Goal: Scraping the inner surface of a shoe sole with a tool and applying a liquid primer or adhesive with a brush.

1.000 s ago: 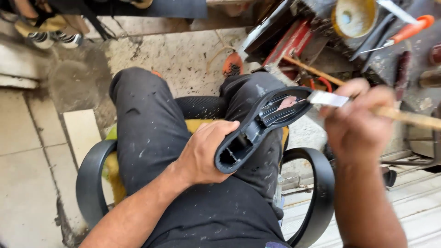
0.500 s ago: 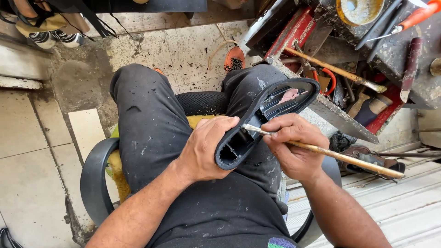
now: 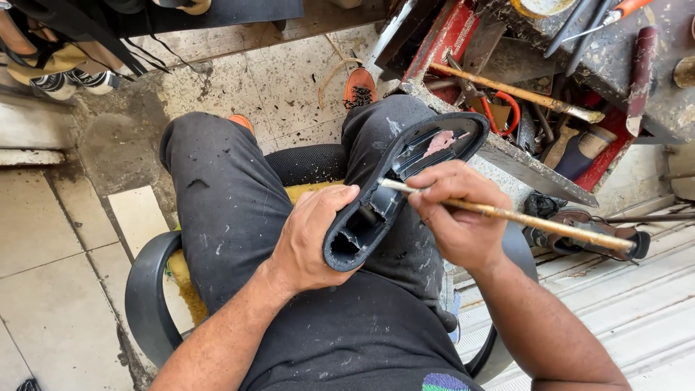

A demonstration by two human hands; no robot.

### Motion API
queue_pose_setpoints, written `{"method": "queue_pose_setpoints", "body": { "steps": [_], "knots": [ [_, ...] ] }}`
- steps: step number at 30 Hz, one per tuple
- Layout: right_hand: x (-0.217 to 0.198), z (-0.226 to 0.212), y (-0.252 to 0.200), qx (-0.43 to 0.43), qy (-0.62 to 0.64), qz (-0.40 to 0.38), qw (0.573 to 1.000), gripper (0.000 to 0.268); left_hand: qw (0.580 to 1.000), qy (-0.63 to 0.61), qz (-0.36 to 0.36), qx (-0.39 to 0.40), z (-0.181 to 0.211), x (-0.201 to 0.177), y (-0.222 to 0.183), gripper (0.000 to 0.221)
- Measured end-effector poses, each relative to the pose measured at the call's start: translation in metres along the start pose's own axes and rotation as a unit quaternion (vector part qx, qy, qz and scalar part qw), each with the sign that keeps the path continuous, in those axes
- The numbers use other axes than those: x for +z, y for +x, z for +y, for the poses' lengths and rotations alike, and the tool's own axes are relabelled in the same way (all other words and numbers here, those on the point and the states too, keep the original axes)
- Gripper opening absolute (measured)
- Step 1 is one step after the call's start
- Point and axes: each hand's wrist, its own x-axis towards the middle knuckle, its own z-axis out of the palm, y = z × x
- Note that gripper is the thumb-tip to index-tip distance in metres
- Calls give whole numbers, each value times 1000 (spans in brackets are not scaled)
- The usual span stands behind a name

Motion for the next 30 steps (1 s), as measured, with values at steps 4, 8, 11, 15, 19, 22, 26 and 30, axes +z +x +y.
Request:
{"method": "queue_pose_setpoints", "body": {
  "steps": [4,8,11,15,19,22,26,30],
  "knots": [
    [0,3,-1,11,14,5,1000,17,1000,3,6,0,-1,0,0,68],
    [16,-20,-10,5,22,-21,1000,17,1000,3,14,6,-3,4,-3,69],
    [17,-25,-10,-29,-25,-39,999,17,1000,8,14,11,-2,4,-4,68],
    [17,-23,-10,-58,-47,-36,997,15,999,7,23,22,-3,5,-2,66],
    [14,-15,-9,-71,-25,-29,997,16,1000,6,19,20,0,4,-1,66],
    [16,-19,-10,-83,-32,-31,996,15,1000,6,17,18,-1,4,-3,67],
    [16,-20,-8,-95,-37,-37,994,16,999,15,21,23,-1,4,-2,67],
    [19,-28,-9,-67,-58,-35,995,16,999,20,22,25,1,4,-2,66]
  ]
}}
